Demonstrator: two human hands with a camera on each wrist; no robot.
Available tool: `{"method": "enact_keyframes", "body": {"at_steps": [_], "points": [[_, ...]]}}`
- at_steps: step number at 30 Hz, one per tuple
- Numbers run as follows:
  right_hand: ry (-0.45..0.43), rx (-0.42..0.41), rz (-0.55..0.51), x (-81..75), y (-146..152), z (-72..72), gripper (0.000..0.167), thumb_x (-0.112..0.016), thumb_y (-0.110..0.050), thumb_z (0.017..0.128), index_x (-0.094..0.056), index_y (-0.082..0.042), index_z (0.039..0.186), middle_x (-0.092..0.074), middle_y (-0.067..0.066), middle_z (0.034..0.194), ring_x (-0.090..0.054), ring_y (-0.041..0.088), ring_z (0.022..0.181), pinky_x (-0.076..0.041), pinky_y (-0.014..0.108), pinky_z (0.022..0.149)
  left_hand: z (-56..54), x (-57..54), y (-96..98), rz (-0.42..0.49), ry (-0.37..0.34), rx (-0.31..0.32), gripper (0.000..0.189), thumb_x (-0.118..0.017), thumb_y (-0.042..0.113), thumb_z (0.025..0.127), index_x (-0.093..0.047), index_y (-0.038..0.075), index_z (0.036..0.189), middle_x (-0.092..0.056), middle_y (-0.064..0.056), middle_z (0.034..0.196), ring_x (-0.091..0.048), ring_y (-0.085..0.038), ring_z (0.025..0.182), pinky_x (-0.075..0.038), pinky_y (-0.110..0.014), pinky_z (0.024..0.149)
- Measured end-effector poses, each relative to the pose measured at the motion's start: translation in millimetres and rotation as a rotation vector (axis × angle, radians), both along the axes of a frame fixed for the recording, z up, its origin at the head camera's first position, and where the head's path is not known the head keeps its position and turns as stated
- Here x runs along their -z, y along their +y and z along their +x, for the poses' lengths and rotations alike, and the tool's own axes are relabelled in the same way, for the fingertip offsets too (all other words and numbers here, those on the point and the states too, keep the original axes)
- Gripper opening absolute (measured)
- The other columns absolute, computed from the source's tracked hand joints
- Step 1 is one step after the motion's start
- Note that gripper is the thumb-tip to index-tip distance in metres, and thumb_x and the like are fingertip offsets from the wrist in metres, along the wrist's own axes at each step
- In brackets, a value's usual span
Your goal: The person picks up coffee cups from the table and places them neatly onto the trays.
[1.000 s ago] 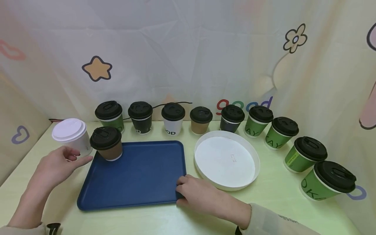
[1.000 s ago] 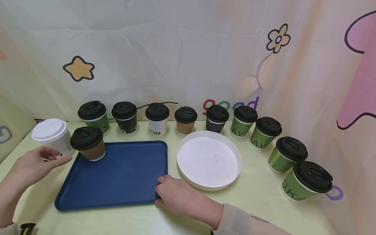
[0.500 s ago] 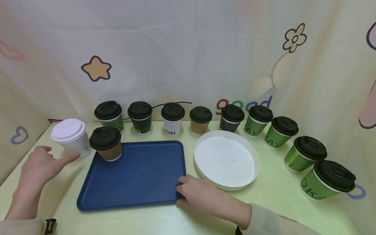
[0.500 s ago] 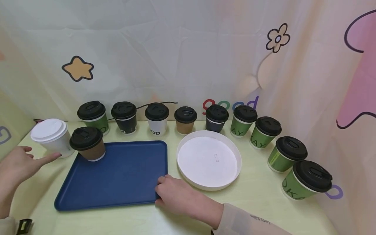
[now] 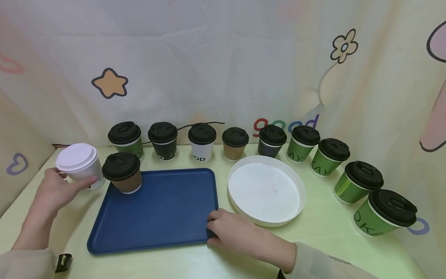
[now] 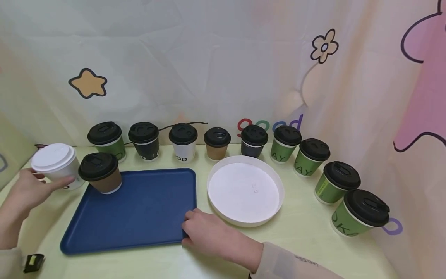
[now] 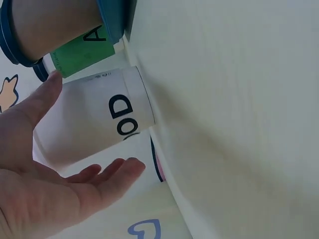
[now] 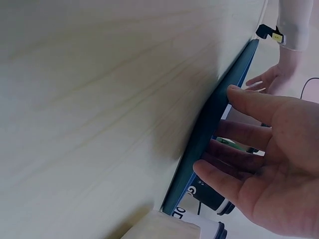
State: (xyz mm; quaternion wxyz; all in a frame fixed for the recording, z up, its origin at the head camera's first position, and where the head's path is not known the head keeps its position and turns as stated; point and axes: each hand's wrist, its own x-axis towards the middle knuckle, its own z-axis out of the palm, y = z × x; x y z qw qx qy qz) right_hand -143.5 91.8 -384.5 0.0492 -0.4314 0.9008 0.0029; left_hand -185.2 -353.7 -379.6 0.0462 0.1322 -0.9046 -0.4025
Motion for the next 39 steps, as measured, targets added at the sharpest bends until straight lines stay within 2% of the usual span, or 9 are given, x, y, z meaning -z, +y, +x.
{"method": "enact_keyframes", "body": {"at_steps": [3, 6, 8, 10, 15, 24, 30, 36, 39], "points": [[-0.005, 0.007, 0.005, 0.0, -0.8, 0.6, 0.026, -0.079, -0.034, 0.092, -0.078, -0.012, 0.105, -0.067, -0.002, 0.114, -0.062, 0.014, 0.104, -0.051, 0.022, 0.085, -3.4, 3.3, 2.2, 0.044, 0.064, 0.027, 0.103, -0.076, 0.038, 0.094, -0.011, -0.017, 0.152, -0.031, -0.046, 0.146, -0.035, -0.061, 0.131, -0.035, -0.07, 0.099], [-0.009, 0.011, 0.007, 0.6, -1.0, 0.6, 0.026, -0.079, -0.034, 0.092, -0.078, -0.012, 0.105, -0.067, -0.002, 0.114, -0.062, 0.014, 0.104, -0.051, 0.021, 0.085, -6.7, 7.5, 2.9, 0.05, 0.141, 0.061, 0.094, -0.077, 0.032, 0.094, -0.019, -0.008, 0.155, -0.039, -0.037, 0.145, -0.042, -0.048, 0.126, -0.042, -0.05, 0.096], [-0.01, 0.012, 0.006, 1.2, -1.0, 0.5, 0.026, -0.079, -0.034, 0.093, -0.078, -0.012, 0.105, -0.067, -0.002, 0.114, -0.062, 0.014, 0.104, -0.051, 0.022, 0.086, -7.9, 8.6, 3.3, 0.028, 0.174, 0.069, 0.087, -0.077, 0.029, 0.094, -0.025, -0.005, 0.154, -0.044, -0.033, 0.143, -0.045, -0.043, 0.121, -0.042, -0.038, 0.086], [-0.009, 0.012, 0.003, 1.1, -1.1, 0.1, 0.026, -0.079, -0.034, 0.093, -0.078, -0.012, 0.105, -0.067, -0.002, 0.114, -0.062, 0.014, 0.104, -0.051, 0.022, 0.086, -8.0, 8.2, 2.8, 0.01, 0.184, 0.06, 0.083, -0.077, 0.029, 0.094, -0.029, -0.006, 0.153, -0.045, -0.033, 0.141, -0.046, -0.044, 0.119, -0.04, -0.033, 0.079], [-0.015, 0.015, -0.003, -0.5, -2.0, -0.4, 0.026, -0.079, -0.034, 0.092, -0.077, -0.011, 0.106, -0.068, -0.001, 0.116, -0.063, 0.015, 0.106, -0.052, 0.023, 0.087, -6.4, 5.8, 0.1, 0.0, 0.175, 0.05, 0.081, -0.075, 0.028, 0.095, -0.029, -0.008, 0.152, -0.044, -0.037, 0.14, -0.045, -0.052, 0.119, -0.039, -0.035, 0.074], [-0.01, 0.006, -0.012, -1.0, -1.5, -0.2, 0.026, -0.08, -0.033, 0.092, -0.078, -0.011, 0.106, -0.068, -0.001, 0.115, -0.063, 0.015, 0.105, -0.052, 0.023, 0.085, -2.7, 5.7, -4.0, -0.022, 0.161, 0.053, 0.079, -0.076, 0.029, 0.095, -0.033, -0.009, 0.15, -0.048, -0.035, 0.137, -0.049, -0.04, 0.108, -0.04, -0.028, 0.071], [0.006, 0.002, -0.022, -1.7, -1.0, -1.7, 0.025, -0.079, -0.032, 0.092, -0.077, -0.011, 0.104, -0.068, 0.0, 0.114, -0.063, 0.016, 0.103, -0.053, 0.024, 0.085, 3.3, 1.7, -4.0, -0.028, 0.13, 0.035, 0.086, -0.075, 0.035, 0.095, -0.028, -0.011, 0.151, -0.045, -0.036, 0.14, -0.047, -0.045, 0.111, -0.039, -0.033, 0.071], [-0.006, 0.004, -0.018, -1.3, -1.5, -1.7, 0.025, -0.079, -0.032, 0.092, -0.077, -0.011, 0.105, -0.067, -0.001, 0.113, -0.063, 0.015, 0.103, -0.053, 0.024, 0.084, 15.5, -1.0, -1.5, -0.064, 0.106, 0.012, 0.096, -0.074, 0.039, 0.094, -0.019, -0.018, 0.148, -0.038, -0.042, 0.14, -0.045, -0.056, 0.116, -0.041, -0.045, 0.074], [-0.013, 0.007, -0.014, -1.1, -1.4, -0.9, 0.025, -0.079, -0.033, 0.092, -0.078, -0.011, 0.105, -0.067, -0.001, 0.113, -0.062, 0.015, 0.103, -0.052, 0.024, 0.085, 20.3, -3.0, 0.2, -0.086, 0.115, 0.017, 0.097, -0.075, 0.039, 0.094, -0.018, -0.018, 0.148, -0.038, -0.043, 0.14, -0.045, -0.059, 0.118, -0.042, -0.044, 0.074]]}}
